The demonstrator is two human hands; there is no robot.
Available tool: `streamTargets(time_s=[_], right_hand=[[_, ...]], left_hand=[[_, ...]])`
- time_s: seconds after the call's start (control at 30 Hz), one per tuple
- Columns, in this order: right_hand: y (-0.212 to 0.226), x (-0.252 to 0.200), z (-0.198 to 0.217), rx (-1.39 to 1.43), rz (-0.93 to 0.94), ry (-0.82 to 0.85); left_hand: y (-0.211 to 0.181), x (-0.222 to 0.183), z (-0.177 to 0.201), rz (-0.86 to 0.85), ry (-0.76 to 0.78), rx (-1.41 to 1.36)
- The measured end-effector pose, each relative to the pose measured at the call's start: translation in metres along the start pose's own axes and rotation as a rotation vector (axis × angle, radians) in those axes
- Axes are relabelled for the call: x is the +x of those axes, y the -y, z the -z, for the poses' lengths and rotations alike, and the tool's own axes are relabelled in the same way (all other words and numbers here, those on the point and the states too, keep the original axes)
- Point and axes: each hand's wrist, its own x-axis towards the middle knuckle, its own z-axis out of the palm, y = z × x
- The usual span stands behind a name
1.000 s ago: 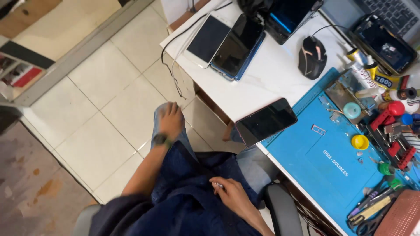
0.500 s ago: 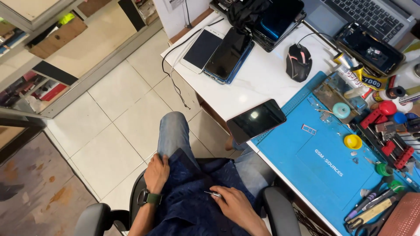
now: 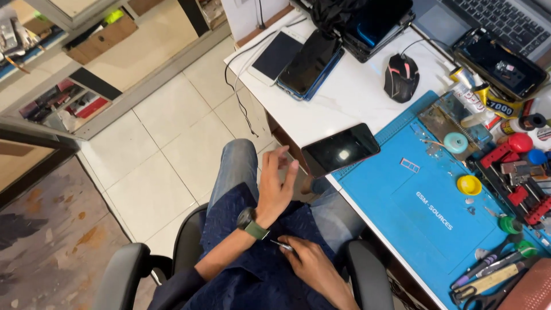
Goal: Inspecting and disassembling mobile phones at a repair station, including removing the SIM tray.
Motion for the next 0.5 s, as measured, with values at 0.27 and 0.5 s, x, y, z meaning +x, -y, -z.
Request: streamTargets(time_s=[0.27, 0.5], right_hand=[[0.009, -0.003, 0.005, -0.003, -0.062, 0.062], [0.011, 0.000, 0.014, 0.029, -0.112, 0.076]], left_hand=[[-0.052, 0.029, -0.021, -0.406, -0.037, 0.337], [-0.045, 0.028, -0.035, -0.508, 0.125, 0.532]])
